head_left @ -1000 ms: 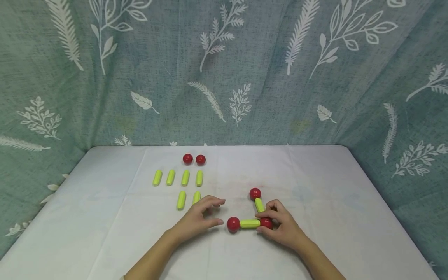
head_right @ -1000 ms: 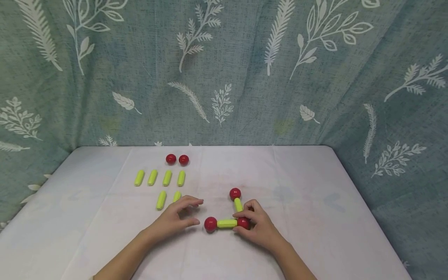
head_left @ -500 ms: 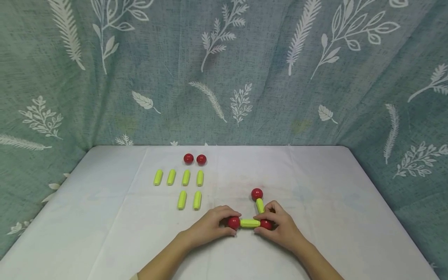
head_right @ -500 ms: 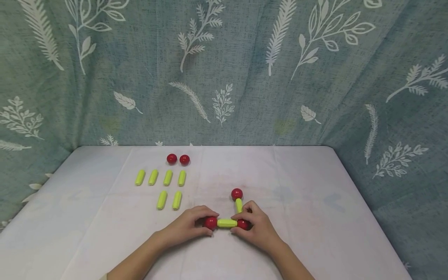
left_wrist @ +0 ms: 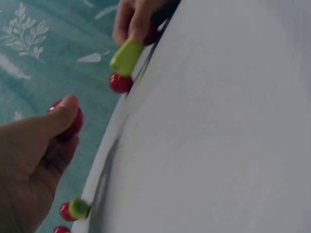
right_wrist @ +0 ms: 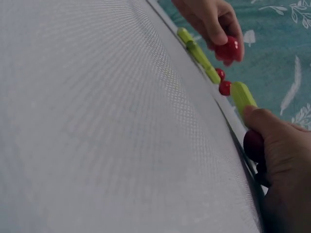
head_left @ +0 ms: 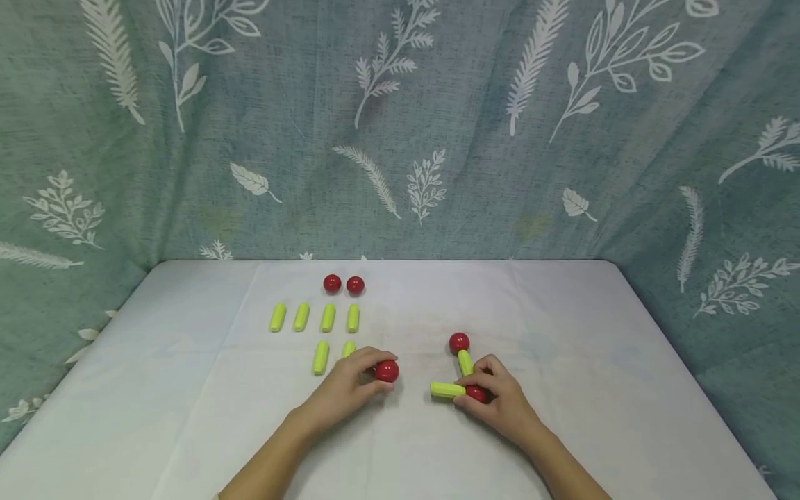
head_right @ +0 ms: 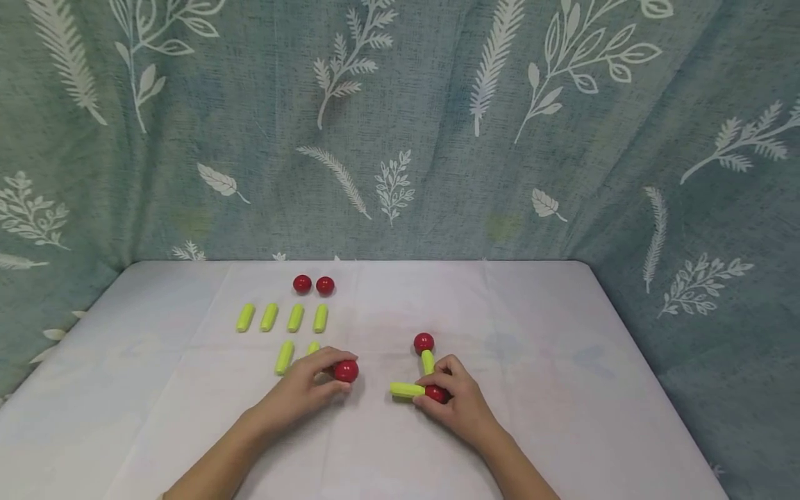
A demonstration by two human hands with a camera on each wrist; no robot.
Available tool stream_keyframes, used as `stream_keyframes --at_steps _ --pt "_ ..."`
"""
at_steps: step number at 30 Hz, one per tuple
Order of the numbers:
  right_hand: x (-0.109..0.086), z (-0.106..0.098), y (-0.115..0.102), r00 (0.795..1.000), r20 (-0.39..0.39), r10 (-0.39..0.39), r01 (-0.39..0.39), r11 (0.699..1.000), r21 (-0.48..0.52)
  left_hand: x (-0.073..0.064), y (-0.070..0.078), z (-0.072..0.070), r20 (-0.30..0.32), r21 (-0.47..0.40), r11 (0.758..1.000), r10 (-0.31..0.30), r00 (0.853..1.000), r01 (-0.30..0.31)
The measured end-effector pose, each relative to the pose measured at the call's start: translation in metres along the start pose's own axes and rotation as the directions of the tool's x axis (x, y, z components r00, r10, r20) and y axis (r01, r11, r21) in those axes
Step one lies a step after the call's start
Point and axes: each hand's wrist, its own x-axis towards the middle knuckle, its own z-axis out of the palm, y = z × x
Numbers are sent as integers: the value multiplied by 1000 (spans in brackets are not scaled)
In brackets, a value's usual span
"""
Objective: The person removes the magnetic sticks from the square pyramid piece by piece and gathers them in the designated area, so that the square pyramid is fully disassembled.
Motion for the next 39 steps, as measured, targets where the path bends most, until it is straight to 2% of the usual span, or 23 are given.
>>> stream_keyframes --at_steps 3,8,13,18,24,27,32,35,39 --pt "0 0 1 1000 -17 -3 3 1000 0 -2 -5 -15 -102 -46 997 -62 993 57" --pt "-1 0 3 1000 -14 -1 1 1000 12 -1 -14 -36 -199 -81 992 -115 973 100" --pt "-1 0 2 1000 -18 12 -12 1000 19 6 -25 -57 -245 -61 982 -190 951 181" --pt "0 2 0 1000 -13 16 -15 999 32 17 -42 -82 -288 -16 972 -227 930 232" --pt "1 3 -1 1000 -29 9 -8 1000 31 33 -60 -111 -298 36 958 -260 919 283" --pt "1 2 0 1000 -29 11 -10 1000 25 44 -69 -120 -275 54 950 -283 919 309" --pt "1 2 1 1000 -23 22 -21 1000 20 60 -84 -131 -237 44 931 -343 909 363" --pt "3 1 -3 1000 -26 15 -14 1000 26 68 -95 -137 -237 35 914 -385 892 404" --pt "8 -5 -21 1000 -26 4 -3 999 37 77 -106 -144 -264 53 886 -433 862 461"
